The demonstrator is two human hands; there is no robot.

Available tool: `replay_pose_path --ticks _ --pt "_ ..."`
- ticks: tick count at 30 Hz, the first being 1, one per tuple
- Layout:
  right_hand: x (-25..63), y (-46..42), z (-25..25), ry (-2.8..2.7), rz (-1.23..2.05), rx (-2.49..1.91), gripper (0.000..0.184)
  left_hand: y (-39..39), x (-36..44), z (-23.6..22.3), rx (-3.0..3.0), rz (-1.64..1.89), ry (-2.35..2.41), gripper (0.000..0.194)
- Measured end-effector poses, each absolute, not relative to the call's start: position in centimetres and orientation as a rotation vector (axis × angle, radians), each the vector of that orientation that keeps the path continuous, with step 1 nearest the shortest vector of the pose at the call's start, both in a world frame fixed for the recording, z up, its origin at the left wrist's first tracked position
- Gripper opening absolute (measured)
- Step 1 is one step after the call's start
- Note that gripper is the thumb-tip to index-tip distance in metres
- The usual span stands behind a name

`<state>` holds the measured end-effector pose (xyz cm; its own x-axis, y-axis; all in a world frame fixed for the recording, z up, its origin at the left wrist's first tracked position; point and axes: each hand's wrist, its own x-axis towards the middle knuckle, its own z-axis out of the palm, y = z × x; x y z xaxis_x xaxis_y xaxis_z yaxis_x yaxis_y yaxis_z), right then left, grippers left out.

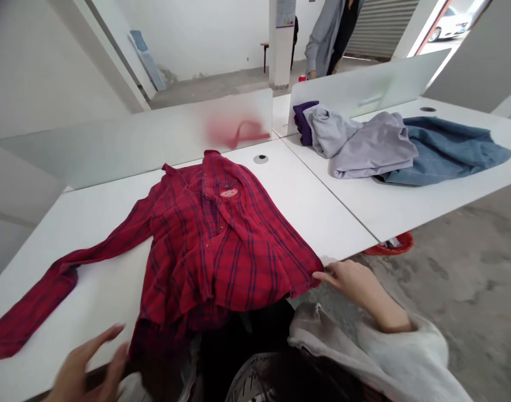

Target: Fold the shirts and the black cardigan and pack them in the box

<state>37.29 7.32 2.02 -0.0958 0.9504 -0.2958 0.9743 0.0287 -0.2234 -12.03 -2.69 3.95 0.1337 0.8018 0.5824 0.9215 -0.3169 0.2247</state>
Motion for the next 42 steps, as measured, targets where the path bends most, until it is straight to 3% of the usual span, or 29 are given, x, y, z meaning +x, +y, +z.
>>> replay_pose_path --ticks 4,7,11,14,16,18,21,24,25,28,31,33,35,39,42 --pt "35.9 6.2 2.5 2.411 -1.034 2.082 0.041 3.3 -8.0 1.6 -2.465 -0.703 -1.462 0.055" --pt "36.7 6.1 3.4 2.486 -1.298 2.262 0.036 5.1 -7.1 -0.2 -2.515 -0.581 -1.480 0.049" --pt "38.1 6.6 5.4 2.201 -1.545 2.822 0.034 4.5 -8.4 -1.1 -2.576 -0.577 -1.508 0.052" --pt "39.4 8.3 7.6 1.972 -1.854 2.832 0.033 3.4 -9.4 -0.7 -2.609 -0.632 -1.538 0.053" --pt "40.9 10.3 9.4 1.950 -1.795 3.057 0.033 2.8 -9.8 -0.4 -2.596 -0.697 -1.578 0.050" --pt "42.6 12.8 10.9 2.008 -1.425 3.581 0.030 2.2 -10.2 -0.4 -2.570 -0.736 -1.621 0.047" --pt "43.6 15.4 12.1 2.209 -0.915 4.015 0.042 1.3 -11.0 -0.6 -2.504 -0.757 -1.699 0.042" --pt "40.8 14.9 10.8 2.742 -0.352 3.604 0.041 0.2 -11.4 -1.1 -2.428 -0.779 -1.804 0.043" --pt "39.3 14.1 9.9 2.849 -0.393 3.273 0.036 -0.2 -11.5 -1.2 -2.406 -0.773 -1.853 0.046" --pt "34.7 11.0 6.0 2.818 -0.943 2.213 0.032 -1.3 -11.7 -1.3 -2.321 -0.763 -2.032 0.053" --pt "31.7 8.6 2.6 2.993 -0.843 1.728 0.035 -1.8 -12.0 -1.1 -2.324 -0.798 -2.115 0.048" --pt "30.6 7.7 1.3 3.084 -0.737 1.688 0.035 -1.7 -12.4 -0.8 -2.408 -0.790 -2.077 0.044" --pt "29.8 7.4 0.8 3.060 -0.851 1.773 0.025 -1.3 -12.8 -0.6 -2.453 -0.782 -2.056 0.037" --pt "29.2 7.6 1.8 2.685 -1.639 2.176 0.022 -0.5 -13.3 -0.1 -2.220 -0.967 -2.264 0.024" --pt "29.7 8.0 3.8 2.204 -2.214 2.572 0.036 -0.7 -13.3 0.5 -1.903 -1.198 -2.448 0.025"
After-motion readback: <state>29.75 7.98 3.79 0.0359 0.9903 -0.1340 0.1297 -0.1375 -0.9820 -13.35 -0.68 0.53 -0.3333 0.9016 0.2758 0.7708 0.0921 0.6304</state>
